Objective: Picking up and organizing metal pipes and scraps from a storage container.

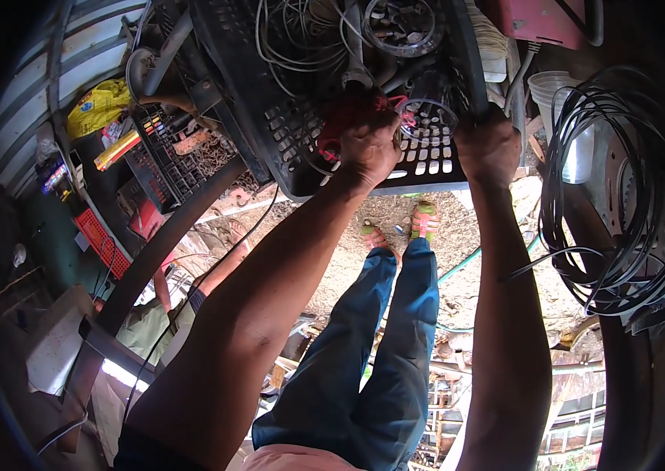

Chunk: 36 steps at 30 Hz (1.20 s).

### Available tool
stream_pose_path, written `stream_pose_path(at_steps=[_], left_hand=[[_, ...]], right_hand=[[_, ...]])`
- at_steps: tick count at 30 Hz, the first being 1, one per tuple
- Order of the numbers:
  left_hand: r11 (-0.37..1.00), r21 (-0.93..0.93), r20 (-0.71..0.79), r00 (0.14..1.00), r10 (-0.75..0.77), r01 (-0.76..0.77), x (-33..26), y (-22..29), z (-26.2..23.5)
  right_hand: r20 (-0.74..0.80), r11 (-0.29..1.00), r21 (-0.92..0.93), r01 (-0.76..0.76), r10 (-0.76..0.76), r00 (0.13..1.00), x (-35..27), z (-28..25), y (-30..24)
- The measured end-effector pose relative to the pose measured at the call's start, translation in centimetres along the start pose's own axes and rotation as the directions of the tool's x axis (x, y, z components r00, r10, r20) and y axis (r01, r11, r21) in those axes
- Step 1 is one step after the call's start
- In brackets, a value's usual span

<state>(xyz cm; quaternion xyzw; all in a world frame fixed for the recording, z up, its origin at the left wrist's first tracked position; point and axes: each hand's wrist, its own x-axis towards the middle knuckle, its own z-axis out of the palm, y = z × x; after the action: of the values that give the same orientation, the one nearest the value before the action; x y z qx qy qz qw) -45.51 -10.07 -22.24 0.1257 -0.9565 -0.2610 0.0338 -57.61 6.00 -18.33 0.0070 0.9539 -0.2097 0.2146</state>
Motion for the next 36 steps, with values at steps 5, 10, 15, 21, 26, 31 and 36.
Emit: stream_pose_path(at_steps=[5,10,15,21,26,31,36], left_hand=[[1.000,0.009,0.009,1.000,0.001,-0.001,0.3,0.7,-0.1],[0.996,0.042,0.146,0.986,-0.081,0.075,0.2,0.3,-0.6],[0.985,0.159,0.173,0.980,-0.093,0.065,0.6,1.5,-1.3],[0.988,0.113,0.192,0.973,-0.127,0.106,0.5,1.0,-1.2],[0.985,0.115,0.160,0.976,-0.147,0.129,0.2,0.9,-1.0],[0.975,0.149,0.128,0.975,-0.181,0.162,0.2,1.0,-1.0],[0.938,0.061,0.153,0.925,-0.348,0.342,0.1,0.5,-1.2]], right_hand=[[-0.011,1.000,0.002,0.005,-0.005,1.000,0.3,0.1,0.7],[-0.031,1.000,-0.006,0.019,-0.019,0.999,0.0,0.0,-0.3],[-0.079,0.994,0.009,0.109,-0.108,0.991,0.0,0.2,0.3],[-0.068,0.995,0.022,0.095,-0.093,0.993,-0.1,0.3,0.2],[-0.012,0.998,0.055,0.024,-0.024,1.000,-0.1,0.0,0.2],[0.002,1.000,0.025,-0.009,0.009,1.000,0.2,-0.3,0.1],[0.052,0.997,-0.011,-0.079,0.080,0.995,0.1,-0.2,-0.6]])
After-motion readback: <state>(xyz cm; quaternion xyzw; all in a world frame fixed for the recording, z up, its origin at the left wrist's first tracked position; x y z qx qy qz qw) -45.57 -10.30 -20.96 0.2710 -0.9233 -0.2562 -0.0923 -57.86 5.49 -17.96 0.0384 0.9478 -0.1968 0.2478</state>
